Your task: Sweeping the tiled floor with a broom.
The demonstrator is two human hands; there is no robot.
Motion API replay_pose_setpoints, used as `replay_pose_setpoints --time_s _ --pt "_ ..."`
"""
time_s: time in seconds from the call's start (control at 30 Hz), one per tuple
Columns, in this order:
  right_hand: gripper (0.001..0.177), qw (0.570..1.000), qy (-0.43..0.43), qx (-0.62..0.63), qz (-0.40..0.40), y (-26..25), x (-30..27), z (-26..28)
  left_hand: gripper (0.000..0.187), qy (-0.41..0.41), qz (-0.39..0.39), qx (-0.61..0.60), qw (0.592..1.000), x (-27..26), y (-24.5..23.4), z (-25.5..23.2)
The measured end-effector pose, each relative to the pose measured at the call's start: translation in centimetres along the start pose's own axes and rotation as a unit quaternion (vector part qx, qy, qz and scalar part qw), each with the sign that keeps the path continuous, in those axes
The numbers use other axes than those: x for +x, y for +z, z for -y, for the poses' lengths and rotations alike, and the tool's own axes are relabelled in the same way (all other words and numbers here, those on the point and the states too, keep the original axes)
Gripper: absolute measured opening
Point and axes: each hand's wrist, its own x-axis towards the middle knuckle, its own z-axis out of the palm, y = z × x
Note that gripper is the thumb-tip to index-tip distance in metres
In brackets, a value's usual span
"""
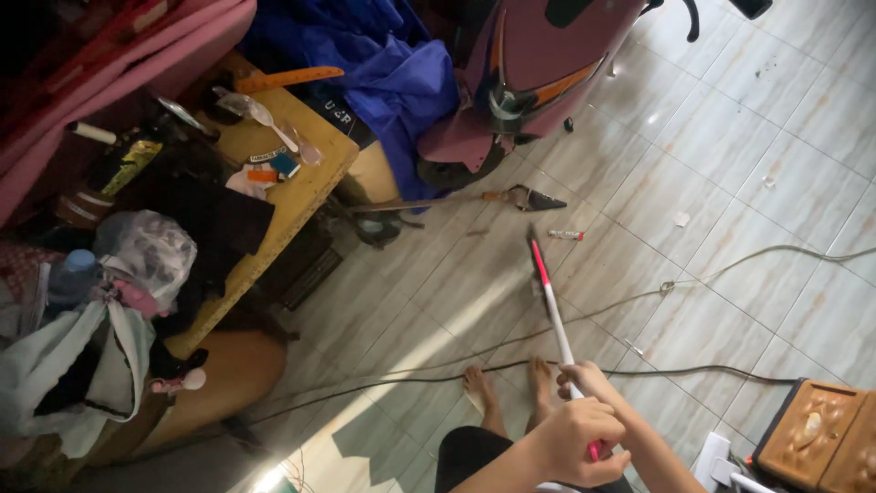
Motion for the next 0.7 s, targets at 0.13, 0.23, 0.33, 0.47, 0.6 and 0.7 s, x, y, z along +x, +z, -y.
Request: replay_pose_setpoints --time_s 0.13,0.23,0.33,0.47,0.6,0.7 --pt "0.02 0.998 -0.048 -0.047 0.001 0.4 0.9 2.7 0.032 0.015 -0.033 -0.009 0.999 0.2 -0.3 0.5" --pt "0.024 0.976 -0.067 -0.204 -0.028 2.1 1.8 5.9 0.026 0.01 -0.096 0.014 0.995 0.5 -0.8 0.9" --pt "0.032 0.904 -0.103 -0.41 -0.064 4.2 4.8 7.1 0.022 -0.01 -0.164 0.06 0.985 0.6 -1.4 1.7" --pt "0.034 0.807 -0.167 -0.566 -0.024 7.7 5.7 8.5 0.02 -0.061 -0.247 0.095 0.962 0.9 -1.7 1.7" --pt "0.031 0.835 -0.192 -0.511 0.063 8.8 1.3 9.7 0.022 -0.078 -0.279 0.138 0.947 2.2 -0.9 -0.5" --pt "0.028 0.894 -0.171 -0.4 0.107 8.4 -3.5 10.7 0.019 -0.051 -0.262 0.163 0.95 3.5 0.3 -1.5"
